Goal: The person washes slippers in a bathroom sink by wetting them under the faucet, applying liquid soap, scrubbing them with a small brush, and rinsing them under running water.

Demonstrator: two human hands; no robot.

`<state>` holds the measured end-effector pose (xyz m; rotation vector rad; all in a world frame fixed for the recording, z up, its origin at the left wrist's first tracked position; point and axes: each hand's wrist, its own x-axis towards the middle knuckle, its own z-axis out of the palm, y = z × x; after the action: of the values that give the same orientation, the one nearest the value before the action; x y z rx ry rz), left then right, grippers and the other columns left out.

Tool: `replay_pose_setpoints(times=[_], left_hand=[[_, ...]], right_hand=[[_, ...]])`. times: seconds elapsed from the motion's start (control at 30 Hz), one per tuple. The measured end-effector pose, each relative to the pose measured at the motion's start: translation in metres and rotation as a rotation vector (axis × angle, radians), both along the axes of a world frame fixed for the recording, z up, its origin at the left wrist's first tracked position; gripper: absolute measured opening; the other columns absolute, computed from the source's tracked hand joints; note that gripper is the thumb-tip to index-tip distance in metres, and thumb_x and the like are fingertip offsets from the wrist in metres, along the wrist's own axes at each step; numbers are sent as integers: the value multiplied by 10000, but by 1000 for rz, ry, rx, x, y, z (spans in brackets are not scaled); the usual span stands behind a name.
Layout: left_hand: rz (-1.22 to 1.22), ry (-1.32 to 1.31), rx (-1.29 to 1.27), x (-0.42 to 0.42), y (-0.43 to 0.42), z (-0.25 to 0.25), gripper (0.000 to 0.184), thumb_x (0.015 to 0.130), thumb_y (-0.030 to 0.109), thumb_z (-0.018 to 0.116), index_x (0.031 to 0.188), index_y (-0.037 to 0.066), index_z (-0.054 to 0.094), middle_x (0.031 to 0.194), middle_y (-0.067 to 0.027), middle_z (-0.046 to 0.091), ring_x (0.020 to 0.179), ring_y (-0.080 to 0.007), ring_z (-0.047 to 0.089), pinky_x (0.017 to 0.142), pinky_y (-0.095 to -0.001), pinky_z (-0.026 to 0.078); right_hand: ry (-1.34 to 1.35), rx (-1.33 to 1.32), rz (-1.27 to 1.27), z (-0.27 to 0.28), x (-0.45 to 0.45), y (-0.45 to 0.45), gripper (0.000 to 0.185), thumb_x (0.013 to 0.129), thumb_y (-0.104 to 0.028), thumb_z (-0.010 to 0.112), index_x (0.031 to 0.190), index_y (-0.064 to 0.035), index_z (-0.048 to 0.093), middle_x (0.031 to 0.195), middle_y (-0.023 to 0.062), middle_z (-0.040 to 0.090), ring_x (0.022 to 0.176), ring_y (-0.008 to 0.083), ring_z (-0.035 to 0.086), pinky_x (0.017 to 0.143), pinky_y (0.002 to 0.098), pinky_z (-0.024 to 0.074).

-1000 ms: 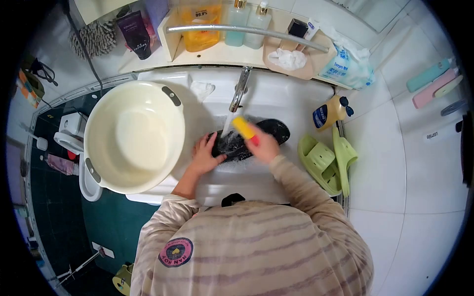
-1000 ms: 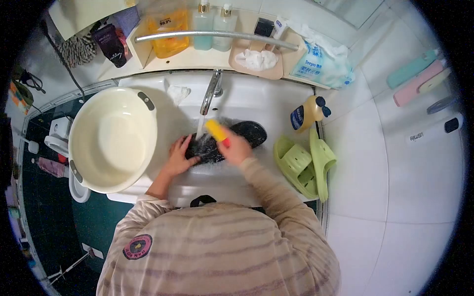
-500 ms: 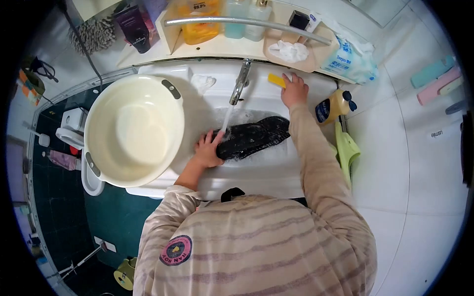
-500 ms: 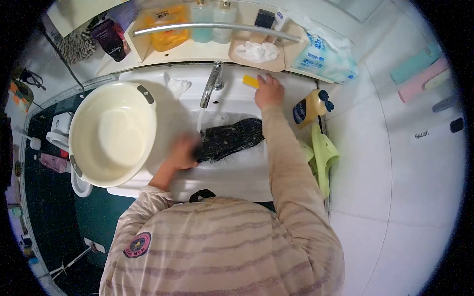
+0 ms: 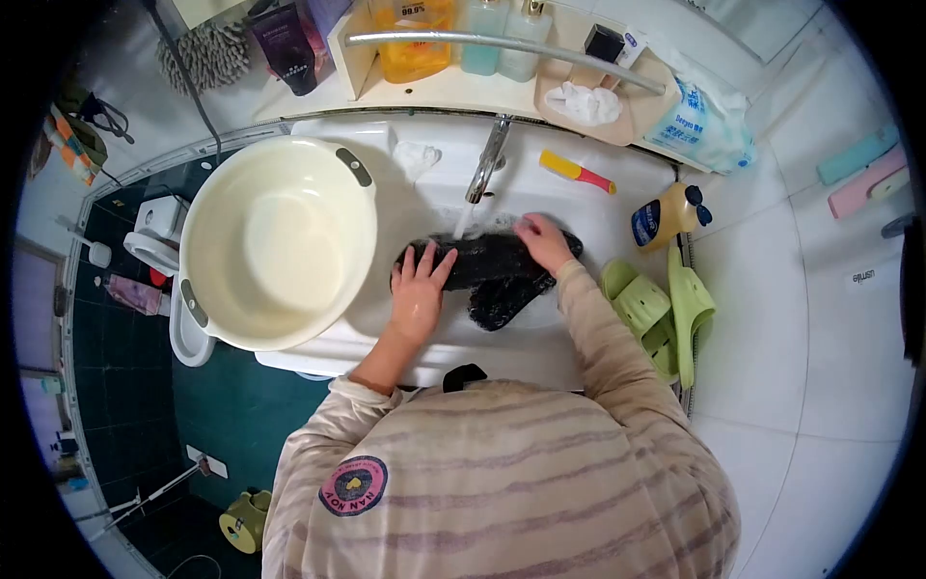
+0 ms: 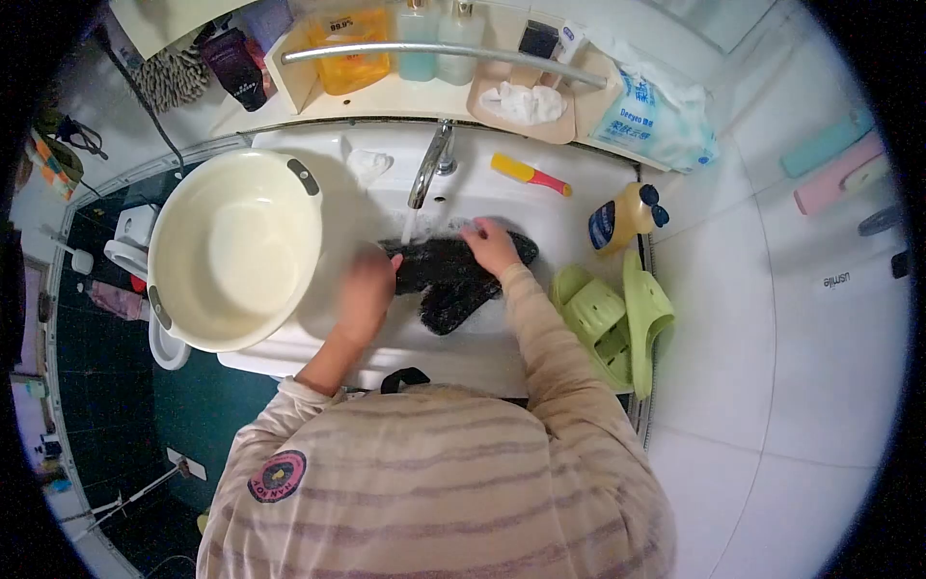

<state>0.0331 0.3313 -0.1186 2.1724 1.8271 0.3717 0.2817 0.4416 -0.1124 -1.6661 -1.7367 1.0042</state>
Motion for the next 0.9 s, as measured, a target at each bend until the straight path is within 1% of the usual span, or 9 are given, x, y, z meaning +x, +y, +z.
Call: replay_pose_setpoints(times=[0.1,0.13,0.2,0.3,0.5,0.53,0.67,0.73,0.9], left_hand=[[59,67,293,3,-16,34,606,798,47,517,1367,239,437,1431,-155,357,1304,-379,336,1003,-618,261],[76,76,339,5,-18,35,604,801,54,518,1370,236,434,1435,-152,351,1312,-376,326,996,-635,251],[142,57,397,6,-23,40,604,806,71,524,1378,236,422,1451,-147,325,1331,-369,297,993,-655,235],[200,84,309,3,-32,41,616,816,114,545,1396,256,390,1482,-138,272,1357,-377,241,997,-674,210],[233,225,335,3,-50,39,590,838,188,542,1399,273,377,1494,-101,264,1355,-397,230,999,-696,175],[231,234,343,2,-52,39,580,845,190,531,1398,271,378,1493,-95,268,1359,-383,233,1006,-690,172],[181,239,368,0,-57,39,570,856,174,510,1402,259,372,1495,-88,269,1369,-358,232,1025,-660,182],[176,227,360,1,-55,38,581,853,167,509,1409,255,362,1498,-91,261,1372,-360,227,1027,-653,191],[86,333,228,7,-57,50,638,822,125,519,1425,202,327,1498,-128,238,1375,-361,220,1037,-618,221]], right_hand=[[444,-60,-288,-6,-13,2,473,874,-383,601,1142,6,578,1038,147,654,979,269,612,880,377,456],[446,-56,-284,2,-19,0,473,874,-383,601,1142,6,578,1038,147,654,979,269,612,880,377,456],[965,-486,-373,16,-30,-1,394,901,-360,578,1114,-29,595,1060,98,649,978,227,615,872,383,473],[1267,-673,-191,15,-43,7,361,914,-356,568,1113,-56,591,1082,89,636,964,217,620,861,397,492],[1225,-667,-99,1,-74,22,389,928,-404,540,1128,-74,578,1085,77,632,950,222,622,851,410,500],[1254,-676,-137,1,-80,23,293,951,-385,502,1023,-123,610,894,57,659,813,205,641,776,381,524],[1145,-733,-102,-7,-82,30,332,930,-396,537,1099,-115,589,1049,72,636,911,221,617,815,422,500],[1481,-796,-1,-13,-85,33,291,935,-355,533,1072,-105,594,1033,70,639,912,228,616,830,419,495],[1547,-742,11,17,-82,14,246,944,-268,505,1075,-82,595,1059,74,636,987,230,596,905,417,460]])
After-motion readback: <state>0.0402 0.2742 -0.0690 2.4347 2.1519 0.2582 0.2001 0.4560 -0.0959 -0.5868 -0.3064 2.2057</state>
